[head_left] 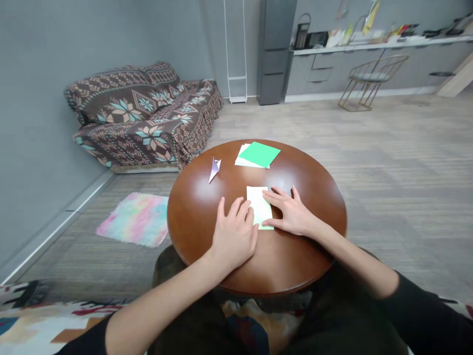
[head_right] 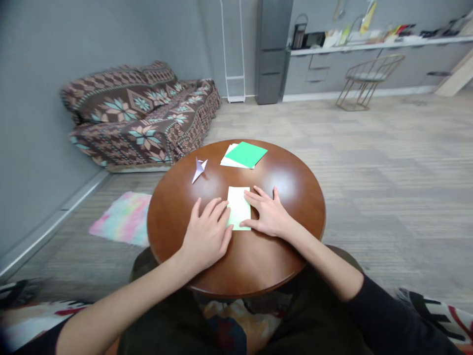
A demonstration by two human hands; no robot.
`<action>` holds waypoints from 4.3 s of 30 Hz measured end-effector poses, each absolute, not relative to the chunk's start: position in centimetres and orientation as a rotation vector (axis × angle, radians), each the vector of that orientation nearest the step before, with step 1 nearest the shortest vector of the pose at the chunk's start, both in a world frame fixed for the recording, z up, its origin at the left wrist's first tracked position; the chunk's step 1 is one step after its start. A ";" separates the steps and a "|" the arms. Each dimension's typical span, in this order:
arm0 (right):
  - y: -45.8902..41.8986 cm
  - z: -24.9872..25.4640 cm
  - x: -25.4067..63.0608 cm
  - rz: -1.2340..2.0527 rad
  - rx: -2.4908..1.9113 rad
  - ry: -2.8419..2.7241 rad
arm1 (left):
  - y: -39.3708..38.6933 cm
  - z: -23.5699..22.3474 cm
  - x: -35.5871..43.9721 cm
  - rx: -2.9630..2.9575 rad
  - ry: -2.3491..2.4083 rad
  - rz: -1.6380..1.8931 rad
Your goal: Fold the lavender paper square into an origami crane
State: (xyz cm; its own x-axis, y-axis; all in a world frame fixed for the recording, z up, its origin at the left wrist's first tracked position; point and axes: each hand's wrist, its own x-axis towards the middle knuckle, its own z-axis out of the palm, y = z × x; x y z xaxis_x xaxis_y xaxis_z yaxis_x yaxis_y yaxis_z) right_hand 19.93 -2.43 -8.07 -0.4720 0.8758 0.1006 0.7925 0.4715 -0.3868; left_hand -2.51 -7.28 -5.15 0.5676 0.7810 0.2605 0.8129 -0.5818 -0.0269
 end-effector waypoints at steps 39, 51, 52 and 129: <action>-2.6 -7.8 19.8 0.430 -1.432 -2.437 | 0.5 -5.7 -4.1 -2.717 -1.206 -0.374; -2.6 -7.9 19.8 0.410 -1.438 -2.440 | -4.2 -5.1 -5.2 -2.846 -1.154 -0.360; -2.7 -7.9 19.8 0.407 -1.439 -2.440 | -4.7 -5.1 -5.2 -2.857 -1.148 -0.361; -1.0 -4.9 19.9 1.629 -0.805 -0.497 | -1.6 -4.0 2.7 -2.728 -1.881 -0.263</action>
